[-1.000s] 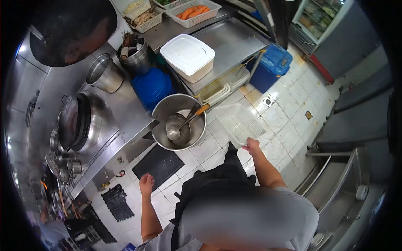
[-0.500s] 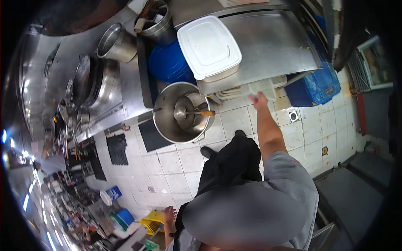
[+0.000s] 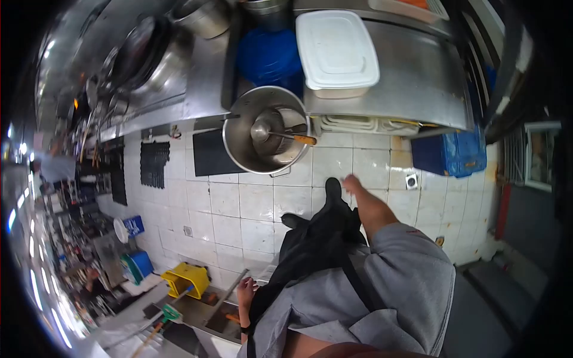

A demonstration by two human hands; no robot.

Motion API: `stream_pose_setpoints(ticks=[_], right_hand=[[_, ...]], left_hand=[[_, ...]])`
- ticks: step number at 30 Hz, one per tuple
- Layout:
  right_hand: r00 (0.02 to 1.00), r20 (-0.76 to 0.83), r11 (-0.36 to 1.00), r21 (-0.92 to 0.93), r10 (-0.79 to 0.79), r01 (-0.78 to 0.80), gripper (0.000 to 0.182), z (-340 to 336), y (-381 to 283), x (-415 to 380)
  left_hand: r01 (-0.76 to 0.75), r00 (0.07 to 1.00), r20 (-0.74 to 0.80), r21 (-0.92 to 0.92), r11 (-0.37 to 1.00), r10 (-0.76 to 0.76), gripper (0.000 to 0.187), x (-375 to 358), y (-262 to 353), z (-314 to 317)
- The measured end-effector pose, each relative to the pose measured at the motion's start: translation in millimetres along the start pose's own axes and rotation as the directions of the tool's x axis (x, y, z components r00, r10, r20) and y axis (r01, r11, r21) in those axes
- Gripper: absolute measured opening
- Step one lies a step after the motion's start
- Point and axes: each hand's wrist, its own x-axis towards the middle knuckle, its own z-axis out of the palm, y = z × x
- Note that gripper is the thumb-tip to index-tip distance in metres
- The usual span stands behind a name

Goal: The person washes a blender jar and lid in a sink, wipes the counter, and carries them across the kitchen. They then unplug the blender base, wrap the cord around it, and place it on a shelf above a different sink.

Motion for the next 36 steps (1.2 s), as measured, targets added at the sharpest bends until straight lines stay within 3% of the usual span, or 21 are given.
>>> stream_pose_setpoints(ticks=[2,4,5,6,7,8,9,11,13,17,19,23,28,32,35,36], right_hand=[[0.964,-0.023,0.915,-0.322,-0.266,0.245,0.055,31.5,-20.3,-42.1],[0.856,0.186,0.73,-0.456,-0.482,0.51,0.053,72.7,-25.3,-31.5],[0.885,0.201,0.782,-0.416,-0.42,0.465,0.052,68.0,-55.0,-61.9],[0.82,0.306,0.678,-0.461,-0.485,0.573,0.047,73.0,-71.4,-62.2],[0.847,0.238,0.746,-0.4,-0.476,0.532,0.043,73.2,-86.7,-71.3],[0.836,0.324,0.724,-0.421,-0.442,0.546,0.041,70.4,-108.3,-79.2],[0.808,0.356,0.677,-0.444,-0.469,0.588,0.037,87.8,-93.8,-32.5],[0.891,0.389,0.852,-0.361,-0.232,0.38,0.037,76.1,-129.6,-56.4],[0.921,0.375,0.89,-0.377,-0.108,0.258,0.038,67.5,-162.4,-84.3],[0.951,0.289,0.855,-0.46,-0.109,0.238,0.036,81.6,-228.8,-113.0],[0.961,0.241,0.882,-0.412,-0.138,0.23,0.033,98.4,-272.6,-132.5],[0.904,0.344,0.86,-0.347,-0.255,0.375,0.033,164.4,-341.6,-145.4],[0.809,0.496,0.754,-0.387,-0.315,0.531,0.037,239.4,-413.4,-158.8],[0.814,0.546,0.649,-0.548,-0.2,0.527,0.037,290.7,-461.0,-120.5],[0.832,0.53,0.628,-0.594,-0.164,0.503,0.035,309.4,-512.0,-102.6],[0.872,0.474,0.638,-0.636,-0.123,0.435,0.033,312.4,-532.6,-104.7]], left_hand=[[0.018,1.0,0.008,-0.02,1.0,-0.018,0.032,-13.6,2.3,5.1],[0.037,0.999,-0.027,0.06,0.997,-0.036,0.034,-32.3,-6.0,9.4],[0.138,0.99,0.021,-0.075,0.988,-0.137,0.035,-18.8,-50.9,10.3],[0.145,0.989,0.015,-0.101,0.984,-0.144,0.038,-7.8,-83.3,10.3],[0.151,0.989,0.015,-0.123,0.981,-0.15,0.04,-2.9,-112.1,11.4],[0.181,0.983,-0.017,-0.139,0.974,-0.185,0.042,-0.9,-133.7,11.2],[0.206,0.976,-0.04,-0.146,0.968,-0.214,0.044,4.9,-152.1,9.2],[0.209,0.964,-0.092,-0.326,0.922,-0.251,0.041,17.6,-195.5,9.5],[0.297,0.911,-0.076,-0.558,0.775,-0.404,0.037,18.5,-211.1,-1.0],[0.184,0.887,-0.136,-0.772,0.609,-0.441,0.036,30.0,-255.5,-5.8],[0.157,0.879,-0.148,-0.807,0.569,-0.453,0.034,35.6,-268.5,-2.2],[0.161,0.821,-0.17,-0.848,0.506,-0.546,0.03,46.5,-259.5,-27.0],[-0.082,0.845,-0.334,-0.853,0.516,-0.417,0.028,104.2,-210.3,-92.3],[-0.271,0.825,-0.503,-0.752,0.601,-0.257,0.028,145.4,-166.0,-171.5],[-0.183,0.813,-0.53,-0.628,0.756,-0.243,0.029,155.6,-168.7,-212.3],[-0.14,0.813,-0.492,-0.685,0.715,-0.312,0.03,152.9,-170.4,-221.4]])
